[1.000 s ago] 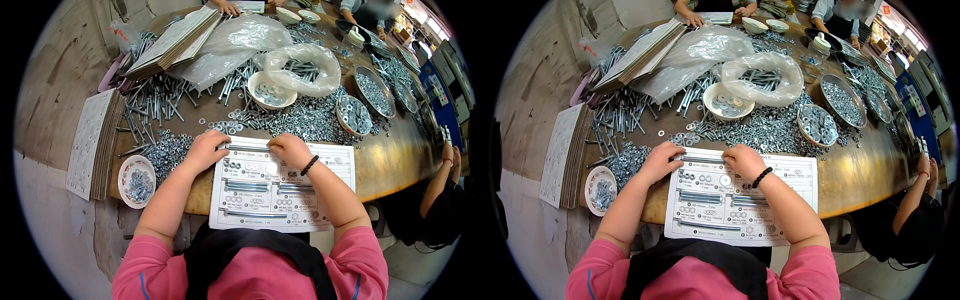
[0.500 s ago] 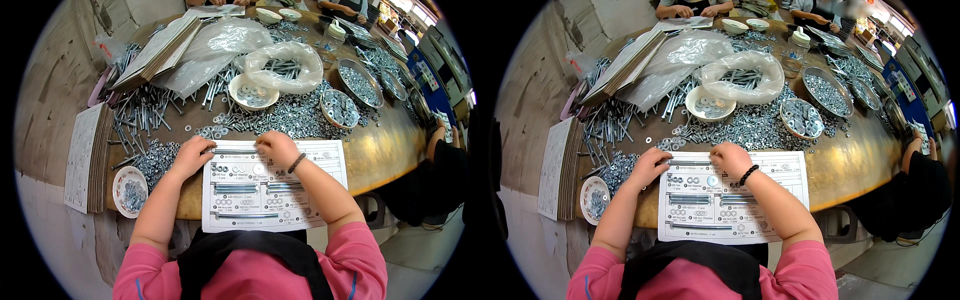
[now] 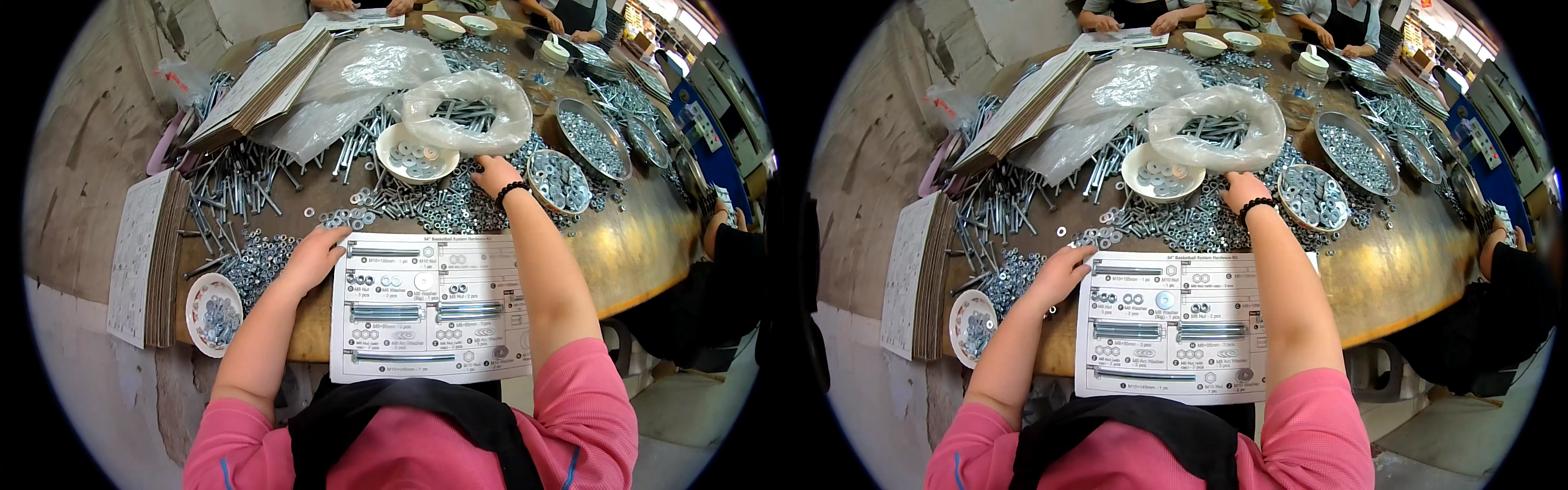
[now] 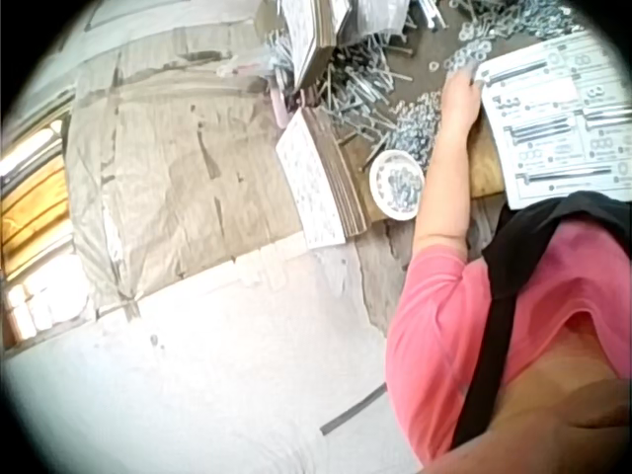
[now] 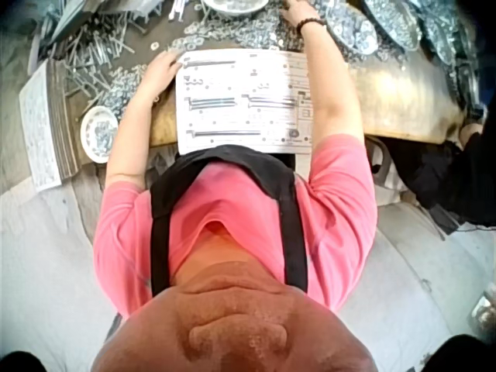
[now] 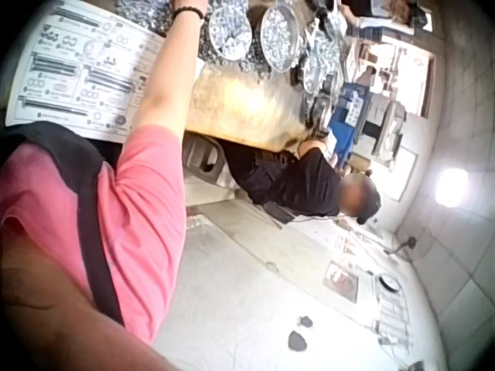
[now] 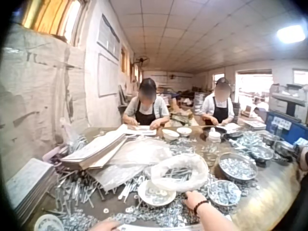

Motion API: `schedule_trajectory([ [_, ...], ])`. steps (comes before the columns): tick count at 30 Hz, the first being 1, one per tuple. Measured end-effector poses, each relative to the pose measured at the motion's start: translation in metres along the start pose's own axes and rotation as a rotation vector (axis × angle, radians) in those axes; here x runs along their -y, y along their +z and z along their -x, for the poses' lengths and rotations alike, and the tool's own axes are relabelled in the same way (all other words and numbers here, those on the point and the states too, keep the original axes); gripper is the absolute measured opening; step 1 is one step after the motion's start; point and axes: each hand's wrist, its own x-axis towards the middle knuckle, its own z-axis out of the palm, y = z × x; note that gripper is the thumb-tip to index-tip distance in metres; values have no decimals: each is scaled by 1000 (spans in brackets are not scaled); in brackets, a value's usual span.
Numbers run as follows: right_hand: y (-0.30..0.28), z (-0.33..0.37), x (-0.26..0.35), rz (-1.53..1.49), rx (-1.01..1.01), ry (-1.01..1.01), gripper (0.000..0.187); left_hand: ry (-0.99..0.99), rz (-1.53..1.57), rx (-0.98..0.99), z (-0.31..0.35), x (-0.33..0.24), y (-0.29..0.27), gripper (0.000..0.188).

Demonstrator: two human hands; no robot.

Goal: The person sorts metal fasteners, including bolts, nuts, and washers, from a large pile on a table. They place the items onto a printed instruction sheet according to the layout shown, organizing them into specific groups.

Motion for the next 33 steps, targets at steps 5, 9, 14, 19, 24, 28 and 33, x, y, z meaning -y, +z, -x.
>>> schedule_trajectory([
  [5, 5, -12, 6, -5, -47, 53, 34, 18, 63, 2, -2, 4, 0, 34],
  [9, 0, -11, 11, 57, -75, 26, 28, 26, 74, -1, 0, 7, 0, 32],
  [14, 4, -11, 8, 96, -40, -61, 23, -67, 70, 57, 2, -3, -7, 31],
  [19, 1, -6, -2, -55, -132, -84, 18, -21, 47, -8, 3, 2, 0, 31],
  [24, -4, 7, -13, -292, -164, -167, 17, -11, 40, -20, 4, 4, 1, 31],
  [28, -2, 6, -13, -79, -184, -144, 19, 4, 40, -27, 4, 7, 3, 31],
  [33, -1, -4, 14, 139, -122, 58, 21, 6, 45, -53, 6, 5, 4, 32],
])
